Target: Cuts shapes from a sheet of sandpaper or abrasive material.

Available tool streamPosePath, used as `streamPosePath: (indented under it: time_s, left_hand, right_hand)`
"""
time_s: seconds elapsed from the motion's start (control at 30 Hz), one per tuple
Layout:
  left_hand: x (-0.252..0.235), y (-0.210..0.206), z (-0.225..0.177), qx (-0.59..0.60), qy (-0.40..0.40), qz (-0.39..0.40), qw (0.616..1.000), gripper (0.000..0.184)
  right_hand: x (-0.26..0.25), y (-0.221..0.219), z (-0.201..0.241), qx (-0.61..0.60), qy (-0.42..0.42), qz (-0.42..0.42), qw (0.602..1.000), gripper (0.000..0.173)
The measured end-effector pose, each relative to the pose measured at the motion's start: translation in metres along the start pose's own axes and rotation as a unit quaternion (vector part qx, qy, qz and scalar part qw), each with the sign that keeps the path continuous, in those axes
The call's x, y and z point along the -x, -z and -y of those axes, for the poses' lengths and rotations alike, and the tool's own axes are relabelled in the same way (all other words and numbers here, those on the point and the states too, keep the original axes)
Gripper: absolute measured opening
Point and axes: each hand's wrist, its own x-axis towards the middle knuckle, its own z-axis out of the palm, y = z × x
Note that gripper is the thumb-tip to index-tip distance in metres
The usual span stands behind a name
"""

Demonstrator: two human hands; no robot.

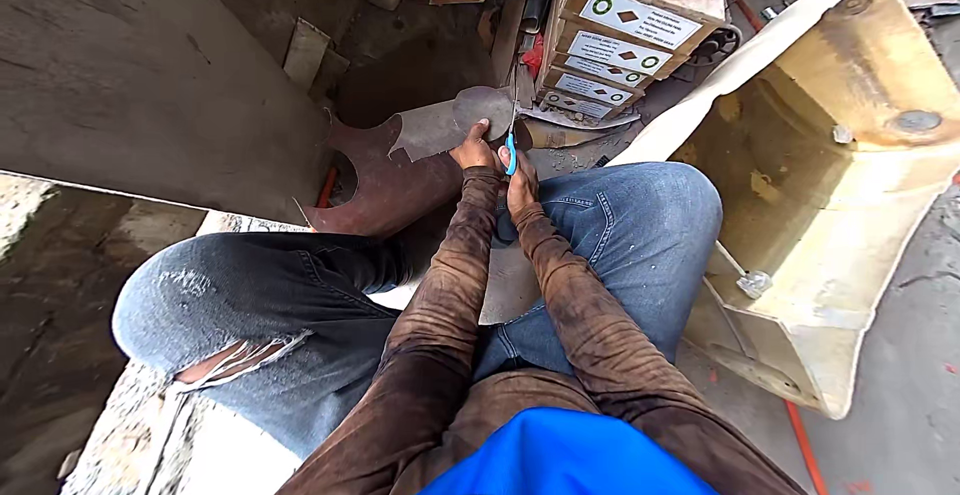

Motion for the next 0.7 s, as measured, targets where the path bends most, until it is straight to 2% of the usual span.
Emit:
streamPosePath:
  time_s: [0.13,0.23,0.33,0.4,0.43,0.5,0.6,0.7]
  left_hand:
    - [-0.006,0.001,-0.010,-0.037,-0.029,-0.027,0.999,0.077]
    - [-0.005,0.004,-0.022,-0.101,0.000,-0.055,0.993,0.073]
    - [-0.016,0.017,-0.027,-0.119,0.018,-0.071,0.990,0.067]
    - [-0.032,0.029,-0.023,-0.068,0.014,-0.054,0.996,0.063]
    - [-0.038,0.033,-0.023,-0.049,0.013,-0.041,0.998,0.059]
    - [-0.042,0.034,-0.025,-0.033,0.019,-0.016,0.999,0.057]
    - [-0.035,0.029,-0.027,-0.029,0.030,-0.004,0.999,0.057]
    - [-0.027,0.024,-0.025,-0.024,0.033,0.000,0.999,0.059]
  right_hand:
    - [-0.001,-0.013,-0.003,-0.023,0.031,0.005,0.999,0.051]
    - [0.006,-0.020,-0.002,0.005,-0.007,0.039,0.999,0.056]
    - [0.022,-0.008,0.027,0.092,-0.150,0.123,0.977,0.062]
    - [0.032,0.006,0.058,0.136,-0.246,0.183,0.942,0.063]
    - [0.040,0.017,0.072,0.145,-0.262,0.195,0.934,0.063]
    - [0.049,0.043,0.094,0.137,-0.227,0.170,0.949,0.054]
    - [0.027,0.066,0.106,0.153,-0.142,0.047,0.977,0.042]
    - [-0.027,0.066,0.099,0.148,-0.161,-0.034,0.975,0.047]
